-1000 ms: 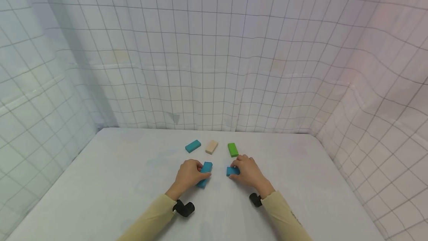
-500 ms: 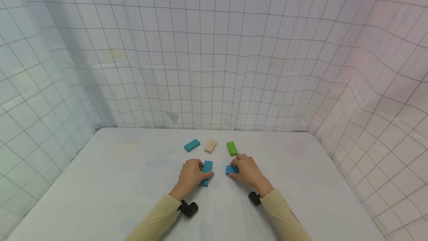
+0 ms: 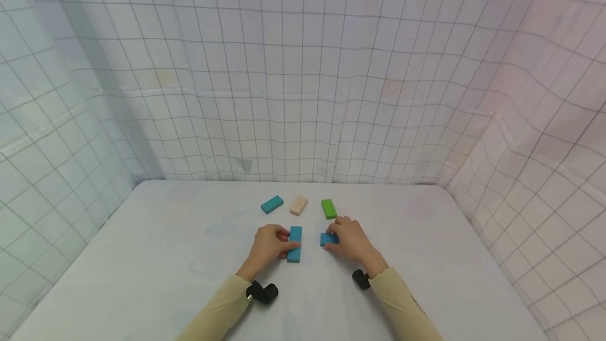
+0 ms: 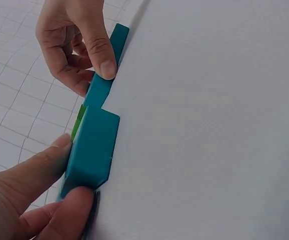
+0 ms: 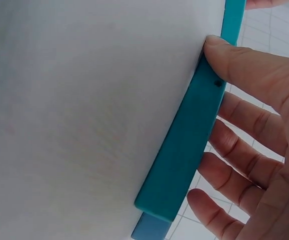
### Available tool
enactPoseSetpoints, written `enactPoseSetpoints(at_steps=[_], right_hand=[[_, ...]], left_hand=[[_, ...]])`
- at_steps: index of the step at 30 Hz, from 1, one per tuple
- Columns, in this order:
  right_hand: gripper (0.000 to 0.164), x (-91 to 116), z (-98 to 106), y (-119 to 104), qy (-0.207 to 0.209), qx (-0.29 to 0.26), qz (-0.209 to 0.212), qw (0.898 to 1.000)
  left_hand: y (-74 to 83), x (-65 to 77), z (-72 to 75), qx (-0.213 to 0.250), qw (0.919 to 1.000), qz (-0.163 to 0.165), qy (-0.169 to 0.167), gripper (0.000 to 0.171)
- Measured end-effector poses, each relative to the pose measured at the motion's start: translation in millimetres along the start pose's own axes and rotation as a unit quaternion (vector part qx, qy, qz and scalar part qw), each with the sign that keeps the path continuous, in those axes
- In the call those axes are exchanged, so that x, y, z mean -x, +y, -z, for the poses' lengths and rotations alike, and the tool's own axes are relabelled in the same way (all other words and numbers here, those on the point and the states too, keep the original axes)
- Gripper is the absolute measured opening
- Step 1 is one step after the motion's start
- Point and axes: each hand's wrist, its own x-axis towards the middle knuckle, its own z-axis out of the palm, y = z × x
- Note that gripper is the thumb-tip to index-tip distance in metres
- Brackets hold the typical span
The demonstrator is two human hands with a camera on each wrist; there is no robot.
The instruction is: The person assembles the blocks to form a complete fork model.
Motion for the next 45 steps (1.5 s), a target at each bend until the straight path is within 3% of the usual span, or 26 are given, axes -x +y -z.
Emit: enactPoseSetpoints(at_steps=[6,12,16,23,33,45], right_hand=[[0.027,0.3,0.5,0.7,-0.001,-0.002,-0.003,1.0],[0.04,2.0,5.0,0.6,-0.026,-0.022,-0.035,0.999],[0.036,4.7,10.8,2.3,-0.039,-0.021,-0.054,0.998],[0.026,7.0,14.3,7.8,-0.032,-0.01,-0.032,0.999],[0.029,6.9,11.5,9.6,-0.004,-0.052,-0.034,0.998],[0.033,-3.5,10.9,-7.1,0.018,-0.081,-0.035,0.996]], left_hand=[[-8.0,-1.8,-0.8,0.081,0.996,0.031,-0.025,0.034],[-11.0,0.9,0.7,0.118,0.9919,0.03,-0.035,0.032],[-11.9,2.8,1.3,0.12,0.9917,0.032,-0.032,0.033],[-11.6,5.9,2.0,0.105,0.9939,0.029,-0.019,0.033],[-15.2,6.7,-2.6,0.118,0.9926,0.023,-0.015,0.034],[-19.8,5.7,-1.3,0.116,0.9928,0.008,-0.027,0.037]])
